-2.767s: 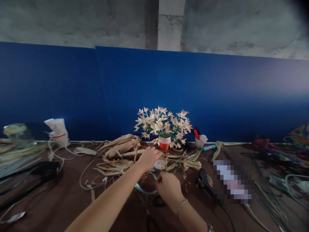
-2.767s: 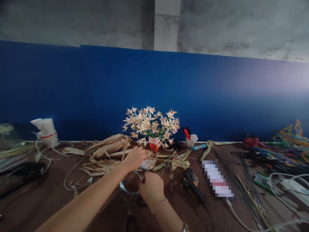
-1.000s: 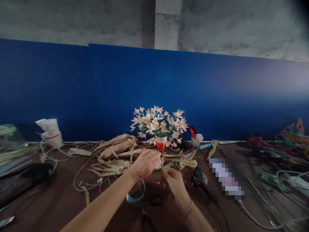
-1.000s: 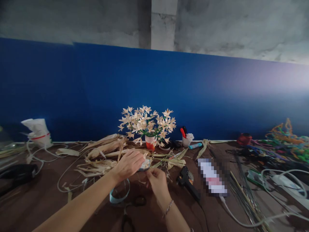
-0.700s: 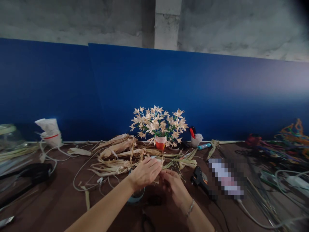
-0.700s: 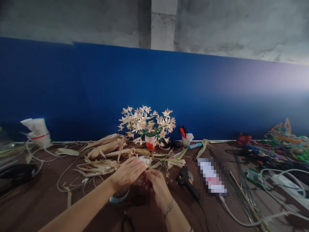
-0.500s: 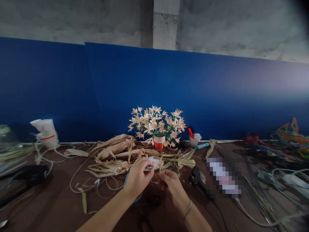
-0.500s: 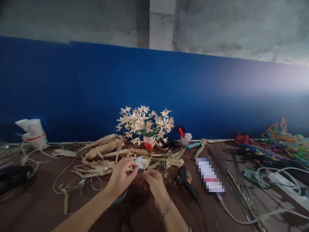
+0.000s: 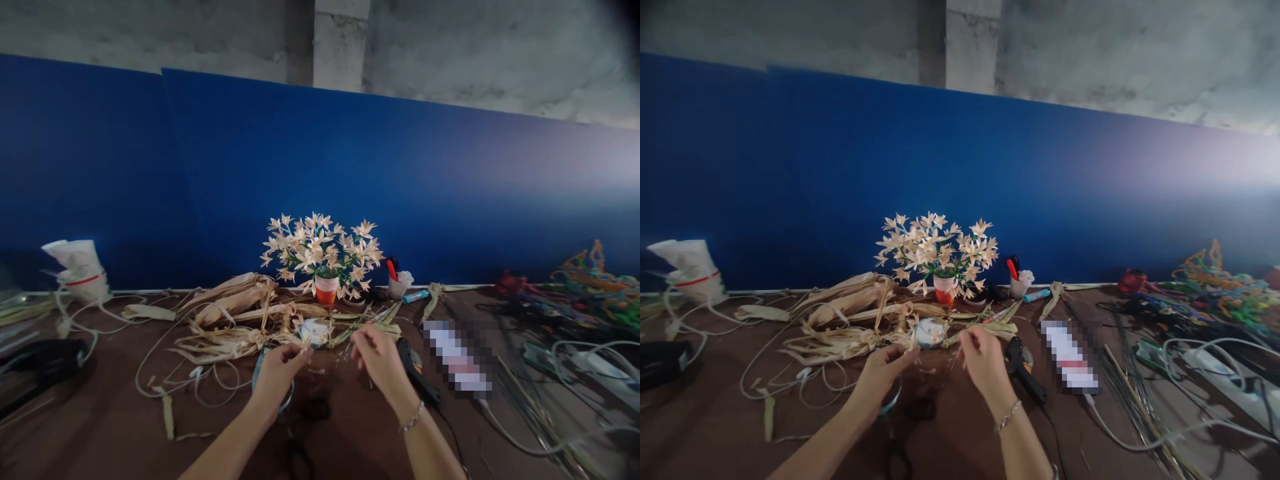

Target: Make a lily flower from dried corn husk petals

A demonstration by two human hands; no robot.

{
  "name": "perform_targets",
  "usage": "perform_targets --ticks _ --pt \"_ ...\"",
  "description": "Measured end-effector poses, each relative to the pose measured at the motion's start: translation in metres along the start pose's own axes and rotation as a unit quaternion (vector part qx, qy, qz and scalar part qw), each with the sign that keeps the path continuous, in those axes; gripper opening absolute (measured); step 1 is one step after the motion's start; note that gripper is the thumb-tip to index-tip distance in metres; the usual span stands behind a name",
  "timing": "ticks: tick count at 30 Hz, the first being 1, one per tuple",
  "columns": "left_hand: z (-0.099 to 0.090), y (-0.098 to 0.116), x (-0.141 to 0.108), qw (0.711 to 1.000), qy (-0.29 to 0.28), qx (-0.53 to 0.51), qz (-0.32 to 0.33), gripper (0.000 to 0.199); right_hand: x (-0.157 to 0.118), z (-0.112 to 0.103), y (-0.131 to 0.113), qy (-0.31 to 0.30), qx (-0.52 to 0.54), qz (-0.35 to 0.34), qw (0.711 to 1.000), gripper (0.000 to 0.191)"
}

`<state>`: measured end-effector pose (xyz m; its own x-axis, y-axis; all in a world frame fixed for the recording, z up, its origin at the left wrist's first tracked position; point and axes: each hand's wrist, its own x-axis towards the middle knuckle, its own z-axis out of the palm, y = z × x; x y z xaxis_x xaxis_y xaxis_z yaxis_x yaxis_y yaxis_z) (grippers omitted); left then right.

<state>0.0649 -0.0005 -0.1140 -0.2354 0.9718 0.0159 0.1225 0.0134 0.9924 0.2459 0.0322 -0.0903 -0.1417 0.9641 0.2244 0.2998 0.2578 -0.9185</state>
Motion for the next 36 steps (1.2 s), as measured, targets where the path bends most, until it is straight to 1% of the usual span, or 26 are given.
perform_targets --ticks 2,5,7,10,11,13,16,18,20,24,28,33,36 --pt "0.000 -0.004 0.001 1.000 -0.005 -0.017 0.022 0.033 0.006 -0.015 0.000 0.034 -0.010 -0.004 0.999 0.026" --pt "0.000 -0.008 0.002 0.999 0.001 -0.031 0.034 0.032 0.013 -0.028 -0.001 0.047 -0.079 -0.011 0.996 0.029" --pt "0.000 -0.009 0.001 0.999 0.000 -0.028 0.037 0.030 0.015 -0.030 -0.003 0.018 -0.131 0.001 0.991 0.028" --pt "0.000 -0.009 0.001 0.999 0.000 -0.017 0.043 0.029 0.013 -0.025 -0.004 -0.062 -0.231 -0.003 0.971 0.024" --pt "-0.001 -0.009 0.001 0.999 0.002 -0.013 0.043 0.028 0.012 -0.023 -0.003 -0.079 -0.274 -0.016 0.958 0.022" --pt "-0.001 -0.009 0.001 0.999 0.009 -0.009 0.041 0.027 0.009 -0.017 0.000 -0.100 -0.365 -0.044 0.924 0.017" --pt "-0.001 -0.009 0.002 0.999 0.010 -0.013 0.043 0.026 0.006 -0.010 0.006 -0.147 -0.499 -0.079 0.850 0.019" --pt "0.000 -0.008 0.001 0.999 0.009 -0.016 0.042 0.027 0.006 -0.006 0.007 -0.183 -0.552 -0.102 0.807 0.021" --pt "0.000 -0.007 0.001 0.999 0.002 -0.018 0.040 0.029 0.009 -0.004 0.005 -0.208 -0.567 -0.126 0.787 0.021" --pt "-0.001 -0.002 0.000 0.999 0.003 -0.015 0.036 0.031 0.016 -0.003 -0.002 -0.246 -0.574 -0.175 0.761 0.022" --pt "-0.001 -0.001 -0.001 0.999 0.009 -0.011 0.037 0.031 0.022 -0.003 -0.002 -0.275 -0.580 -0.218 0.735 0.020" --pt "-0.002 -0.003 0.000 0.999 0.010 -0.010 0.043 0.031 0.026 -0.004 0.001 -0.284 -0.584 -0.252 0.717 0.019" --pt "-0.002 -0.004 0.000 0.999 0.010 -0.018 0.036 0.032 0.026 -0.004 0.003 -0.293 -0.588 -0.263 0.706 0.016"
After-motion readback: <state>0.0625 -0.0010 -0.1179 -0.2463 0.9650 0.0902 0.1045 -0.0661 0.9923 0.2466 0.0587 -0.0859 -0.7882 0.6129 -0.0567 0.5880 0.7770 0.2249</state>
